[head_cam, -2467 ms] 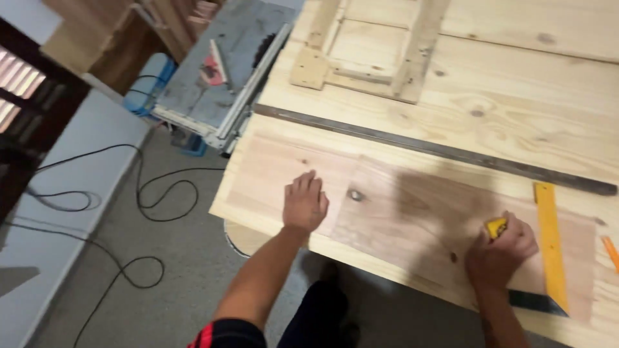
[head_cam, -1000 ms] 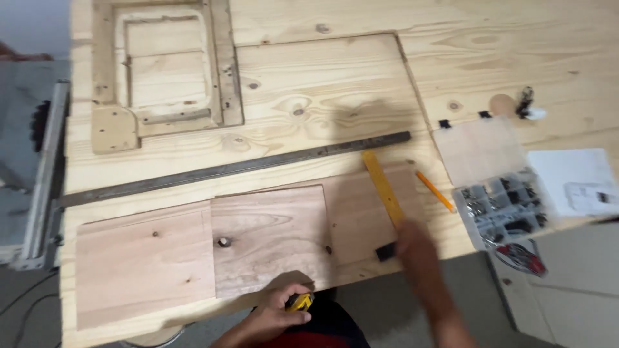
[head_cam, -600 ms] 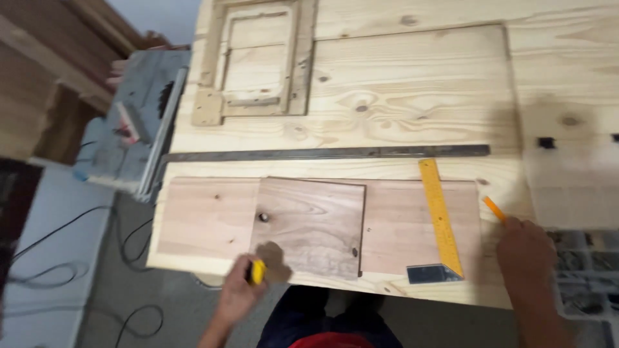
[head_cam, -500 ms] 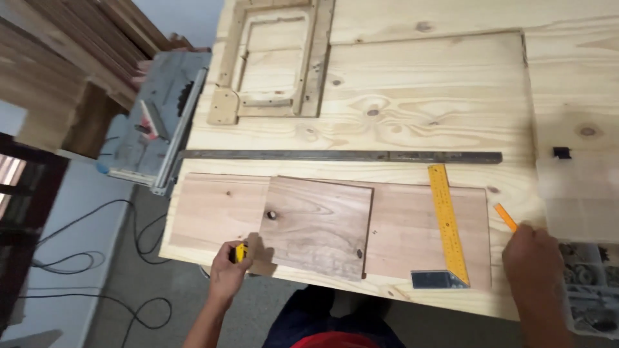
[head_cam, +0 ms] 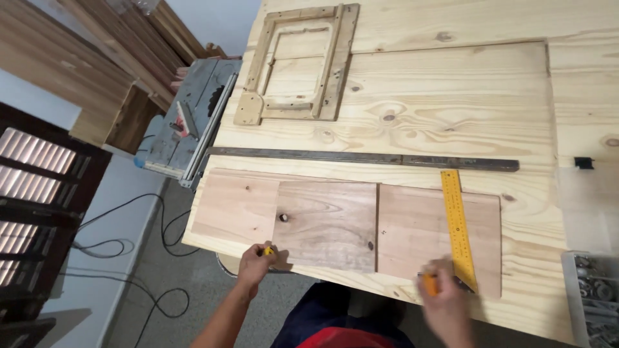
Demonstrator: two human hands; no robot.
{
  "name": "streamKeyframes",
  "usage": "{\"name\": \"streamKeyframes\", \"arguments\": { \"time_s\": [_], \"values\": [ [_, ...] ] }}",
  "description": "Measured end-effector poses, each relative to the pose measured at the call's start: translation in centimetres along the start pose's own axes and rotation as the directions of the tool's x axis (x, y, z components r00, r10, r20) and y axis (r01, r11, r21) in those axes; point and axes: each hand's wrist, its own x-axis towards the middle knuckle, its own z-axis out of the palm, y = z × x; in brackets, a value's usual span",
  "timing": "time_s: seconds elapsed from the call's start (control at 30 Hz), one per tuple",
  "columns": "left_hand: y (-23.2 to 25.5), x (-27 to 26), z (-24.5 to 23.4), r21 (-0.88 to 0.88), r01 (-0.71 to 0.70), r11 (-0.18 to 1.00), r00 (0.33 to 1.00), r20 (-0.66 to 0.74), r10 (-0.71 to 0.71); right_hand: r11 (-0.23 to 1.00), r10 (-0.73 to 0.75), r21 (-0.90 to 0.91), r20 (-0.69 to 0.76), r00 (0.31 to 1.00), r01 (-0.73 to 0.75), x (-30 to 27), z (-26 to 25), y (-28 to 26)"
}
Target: Measuring and marking wooden boards using a tape measure and pencil on a workbench.
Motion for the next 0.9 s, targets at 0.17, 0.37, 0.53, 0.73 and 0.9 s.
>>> {"name": "streamKeyframes", "arguments": {
  "time_s": [0.17,0.37,0.53,0.73,0.9],
  "values": [
    [-5.7,-0.6,2.0,-0.005,0.027,1.0,0.992,0.12,-0.027,0.991,-0.131,0.024,0.201,0.971,0.129,-0.7,2.9,-2.0],
    [-9.2,-3.9,7.9,-0.238,0.033,0.971,0.933,0.356,0.056,0.959,-0.273,0.147,0.23,0.934,0.244,0.5,4.7,-3.6],
    [-5.0,-7.6,10.6,-0.221,-0.199,0.955,0.753,0.589,0.293,0.936,-0.351,0.091,0.166,0.921,0.341,1.7,5.4,-4.5],
    [-1.8,-8.1,8.8,0.173,-0.352,0.92,0.719,0.679,0.148,0.849,-0.527,0.051,-0.008,0.85,0.527,0.3,6.4,-3.7],
    [-3.7,-3.5,8.6,-0.055,-0.447,0.893,0.632,0.688,0.358,0.899,-0.437,-0.072,-0.138,0.889,0.431,-0.3,4.8,-6.1]
  ]
}}
